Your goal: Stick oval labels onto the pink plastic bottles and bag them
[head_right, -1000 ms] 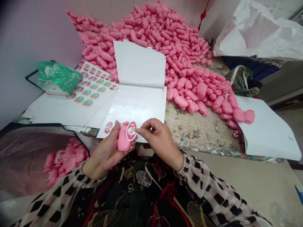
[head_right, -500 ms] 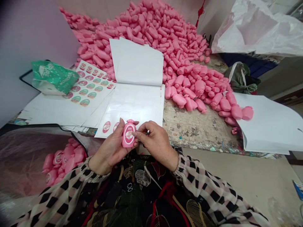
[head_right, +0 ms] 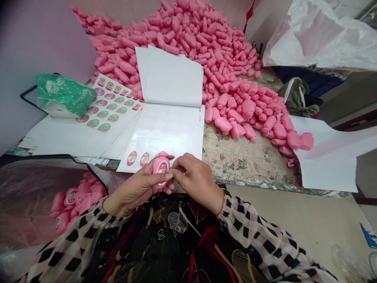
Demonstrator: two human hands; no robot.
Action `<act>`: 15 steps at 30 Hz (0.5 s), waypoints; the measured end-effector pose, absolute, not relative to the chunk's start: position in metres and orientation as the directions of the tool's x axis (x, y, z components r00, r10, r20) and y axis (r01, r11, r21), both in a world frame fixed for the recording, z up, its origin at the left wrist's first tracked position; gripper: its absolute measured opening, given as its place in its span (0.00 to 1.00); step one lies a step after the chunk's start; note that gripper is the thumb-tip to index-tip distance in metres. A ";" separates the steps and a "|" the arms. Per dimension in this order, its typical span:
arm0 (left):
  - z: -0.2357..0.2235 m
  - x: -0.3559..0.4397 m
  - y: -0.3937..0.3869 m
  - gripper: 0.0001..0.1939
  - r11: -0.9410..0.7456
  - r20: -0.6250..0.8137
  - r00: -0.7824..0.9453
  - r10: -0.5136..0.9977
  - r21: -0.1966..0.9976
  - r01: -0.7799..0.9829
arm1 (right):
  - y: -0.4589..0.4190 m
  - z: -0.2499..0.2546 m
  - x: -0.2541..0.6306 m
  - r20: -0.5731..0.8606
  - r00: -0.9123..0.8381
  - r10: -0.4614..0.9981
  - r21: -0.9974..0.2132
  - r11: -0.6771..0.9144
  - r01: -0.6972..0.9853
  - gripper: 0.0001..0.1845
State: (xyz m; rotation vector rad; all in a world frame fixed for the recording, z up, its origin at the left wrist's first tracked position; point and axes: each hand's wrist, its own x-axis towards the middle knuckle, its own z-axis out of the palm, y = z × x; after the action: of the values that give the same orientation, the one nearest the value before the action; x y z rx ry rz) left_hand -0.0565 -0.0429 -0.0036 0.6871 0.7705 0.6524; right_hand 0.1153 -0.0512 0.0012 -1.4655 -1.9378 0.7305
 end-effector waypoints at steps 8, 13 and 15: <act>-0.003 -0.055 -0.047 0.20 0.653 -0.408 0.622 0.669 0.723 -0.227 | -0.044 -0.002 0.122 -0.055 -0.022 0.998 -0.910 -0.042 0.413 0.17; -0.007 -0.053 -0.051 0.16 0.595 -0.382 0.617 0.688 0.784 -0.178 | -0.048 -0.006 0.108 -0.272 -0.138 0.952 -0.962 -0.267 0.052 0.20; -0.008 -0.054 -0.052 0.18 0.596 -0.408 0.592 0.695 0.787 -0.157 | -0.048 -0.007 0.107 -0.255 -0.127 0.958 -0.967 -0.250 0.055 0.18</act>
State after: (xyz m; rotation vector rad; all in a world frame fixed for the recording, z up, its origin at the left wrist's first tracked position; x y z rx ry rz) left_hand -0.0542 -0.0519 -0.0078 0.7796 0.7854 0.5589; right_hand 0.1073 -0.0480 -0.0075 -1.3610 -1.2056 1.4814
